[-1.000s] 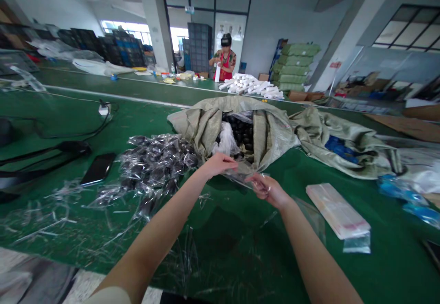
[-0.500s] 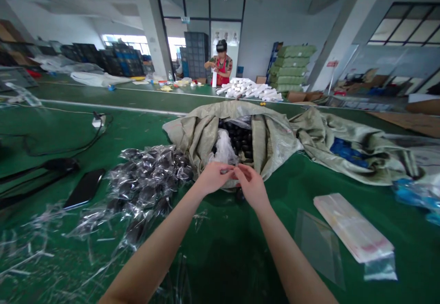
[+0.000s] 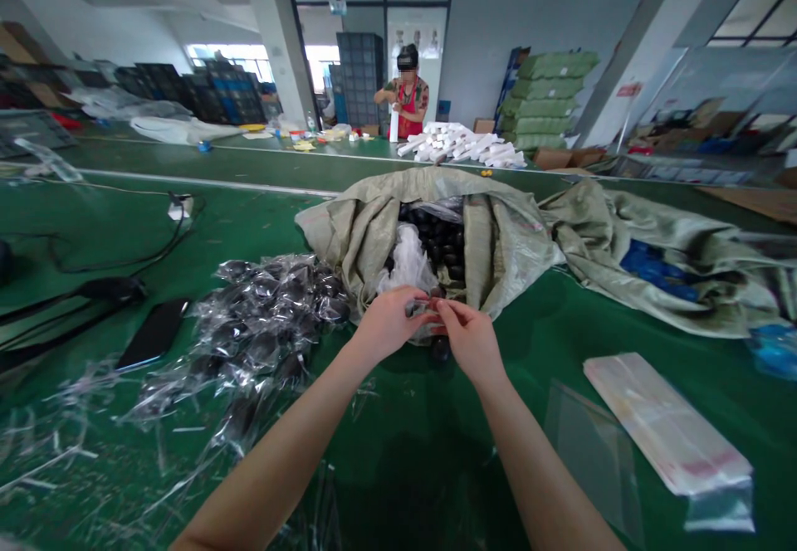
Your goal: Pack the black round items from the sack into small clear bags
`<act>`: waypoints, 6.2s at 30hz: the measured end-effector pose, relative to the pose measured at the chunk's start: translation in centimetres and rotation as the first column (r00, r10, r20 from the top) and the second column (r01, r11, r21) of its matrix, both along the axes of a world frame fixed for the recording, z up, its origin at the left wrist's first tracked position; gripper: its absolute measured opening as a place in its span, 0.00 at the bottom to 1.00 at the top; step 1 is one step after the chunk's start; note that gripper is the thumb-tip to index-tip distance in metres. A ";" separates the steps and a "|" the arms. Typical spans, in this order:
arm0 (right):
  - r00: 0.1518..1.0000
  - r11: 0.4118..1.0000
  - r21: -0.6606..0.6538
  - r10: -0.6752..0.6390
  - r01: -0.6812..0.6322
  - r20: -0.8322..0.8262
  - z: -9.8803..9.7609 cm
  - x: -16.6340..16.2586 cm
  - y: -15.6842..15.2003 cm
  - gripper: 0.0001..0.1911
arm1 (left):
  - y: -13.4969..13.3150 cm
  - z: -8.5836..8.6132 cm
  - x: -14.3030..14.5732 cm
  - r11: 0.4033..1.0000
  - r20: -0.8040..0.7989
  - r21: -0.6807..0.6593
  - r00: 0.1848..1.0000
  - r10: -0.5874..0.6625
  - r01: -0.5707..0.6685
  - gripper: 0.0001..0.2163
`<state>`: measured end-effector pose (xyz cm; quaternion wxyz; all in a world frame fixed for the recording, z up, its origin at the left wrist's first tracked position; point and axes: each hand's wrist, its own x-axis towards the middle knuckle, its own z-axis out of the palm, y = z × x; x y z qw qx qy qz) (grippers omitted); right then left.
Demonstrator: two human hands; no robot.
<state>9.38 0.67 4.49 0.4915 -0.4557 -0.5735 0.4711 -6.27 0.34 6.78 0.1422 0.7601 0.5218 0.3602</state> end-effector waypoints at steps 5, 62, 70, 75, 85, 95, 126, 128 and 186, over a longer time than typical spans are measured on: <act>0.999 0.999 0.020 0.026 -0.027 0.044 0.9 0.5 -0.2 0.15 | -0.8 0.7 0.1 1.000 -0.083 0.013 0.996 -0.014 0.016 0.08; 0.756 0.910 0.356 -0.382 0.210 0.532 2.1 0.7 -1.6 0.06 | -2.0 0.7 1.4 0.971 -0.239 0.197 0.954 0.180 -0.134 0.06; 0.751 0.907 0.367 -0.388 0.207 0.534 2.2 0.6 -1.7 0.06 | -2.1 0.7 1.3 0.973 -0.229 0.191 0.958 0.176 -0.133 0.06; 0.758 0.907 0.370 -0.383 0.201 0.528 2.3 0.7 -1.8 0.05 | -1.9 0.7 1.2 0.973 -0.232 0.177 0.955 0.186 -0.147 0.07; 0.757 0.912 0.357 -0.376 0.201 0.535 2.6 0.7 -1.9 0.06 | -1.8 0.6 1.1 0.973 -0.213 0.183 0.961 0.176 -0.138 0.07; 0.756 0.900 0.386 -0.395 0.204 0.522 2.6 0.6 -2.2 0.07 | -2.2 0.9 1.4 0.973 -0.198 0.197 0.967 0.159 -0.119 0.05; 0.732 0.824 0.535 -0.481 0.189 0.482 5.2 0.6 -4.9 0.07 | -5.0 3.6 0.7 0.939 -0.143 0.322 0.974 0.178 -0.124 0.07; 0.731 0.829 0.525 -0.478 0.193 0.486 5.2 0.7 -4.8 0.08 | -5.0 3.7 0.7 0.934 -0.145 0.329 0.970 0.193 -0.136 0.07; 0.792 0.958 0.285 -0.152 -0.029 0.591 4.8 4.0 -2.0 0.25 | -3.3 3.4 -1.1 0.979 -0.416 0.069 0.898 -0.146 0.192 0.14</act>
